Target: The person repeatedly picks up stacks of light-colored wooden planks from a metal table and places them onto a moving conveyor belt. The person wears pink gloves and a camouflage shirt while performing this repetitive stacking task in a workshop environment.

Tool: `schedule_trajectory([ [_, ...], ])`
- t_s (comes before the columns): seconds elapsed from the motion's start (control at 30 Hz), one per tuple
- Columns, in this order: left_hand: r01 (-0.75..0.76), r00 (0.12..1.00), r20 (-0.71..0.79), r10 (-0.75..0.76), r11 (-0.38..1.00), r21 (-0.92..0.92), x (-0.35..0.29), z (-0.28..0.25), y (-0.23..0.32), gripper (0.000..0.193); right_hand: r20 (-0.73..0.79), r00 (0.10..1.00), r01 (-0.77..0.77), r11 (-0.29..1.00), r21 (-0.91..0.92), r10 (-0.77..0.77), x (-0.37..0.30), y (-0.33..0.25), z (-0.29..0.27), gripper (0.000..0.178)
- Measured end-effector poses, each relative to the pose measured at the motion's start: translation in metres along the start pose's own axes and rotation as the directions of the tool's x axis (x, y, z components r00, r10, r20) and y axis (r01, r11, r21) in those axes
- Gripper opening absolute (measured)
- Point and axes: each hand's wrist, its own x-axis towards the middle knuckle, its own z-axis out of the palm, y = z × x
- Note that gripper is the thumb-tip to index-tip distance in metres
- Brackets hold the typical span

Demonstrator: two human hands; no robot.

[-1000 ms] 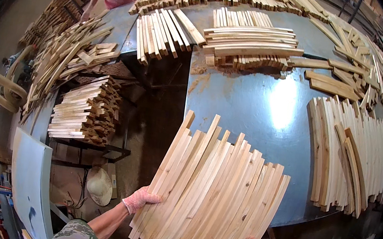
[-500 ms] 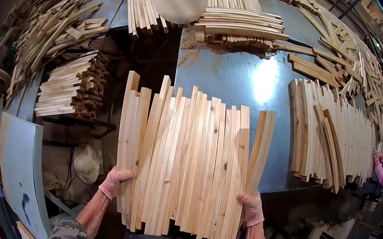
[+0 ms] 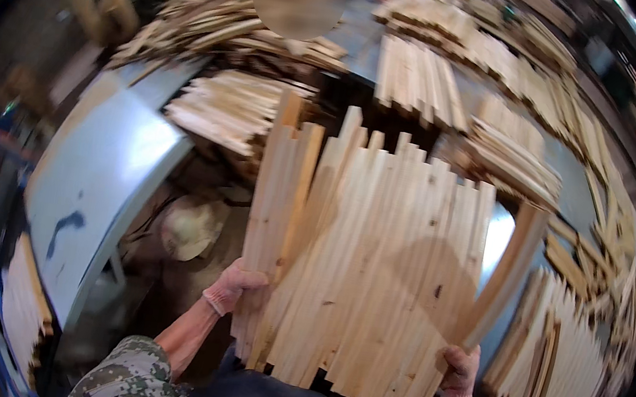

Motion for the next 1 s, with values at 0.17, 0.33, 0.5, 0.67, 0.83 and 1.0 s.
schedule_trajectory([
  [0.17, -0.314, 0.942, -0.103, 0.319, 0.947, 0.064, -0.086, 0.003, 0.028, 0.059, 0.186, 0.981, 0.092, 0.984, -0.153, -0.062, 0.031, -0.037, 0.027, 0.107],
  [0.33, -0.490, 0.824, -0.287, 0.489, 0.869, 0.074, -0.181, 0.000, -0.001, 0.063, 0.452, 0.875, 0.203, 0.979, -0.011, -0.176, 0.046, -0.072, 0.121, 0.082],
  [0.5, -0.611, 0.650, -0.505, 0.568, 0.786, 0.097, -0.263, 0.031, -0.021, 0.071, 0.706, 0.706, 0.197, 0.974, -0.112, -0.062, 0.105, -0.083, 0.190, 0.093],
  [0.67, -0.672, 0.483, -0.717, 0.503, 0.738, 0.064, -0.315, 0.027, -0.049, 0.070, 0.871, 0.485, 0.059, 0.991, -0.123, 0.079, 0.101, -0.083, 0.306, 0.064],
  [0.83, -0.668, 0.460, -0.847, 0.266, 0.732, -0.133, -0.340, 0.022, -0.053, 0.059, 0.853, 0.322, -0.071, 0.909, -0.411, 0.411, 0.150, -0.039, 0.398, 0.044],
  [1.0, -0.623, 0.304, -0.922, 0.240, 0.782, -0.002, -0.396, -0.070, -0.038, 0.057, 0.794, 0.271, -0.073, 0.834, -0.547, 0.544, 0.096, -0.024, 0.537, 0.041],
])
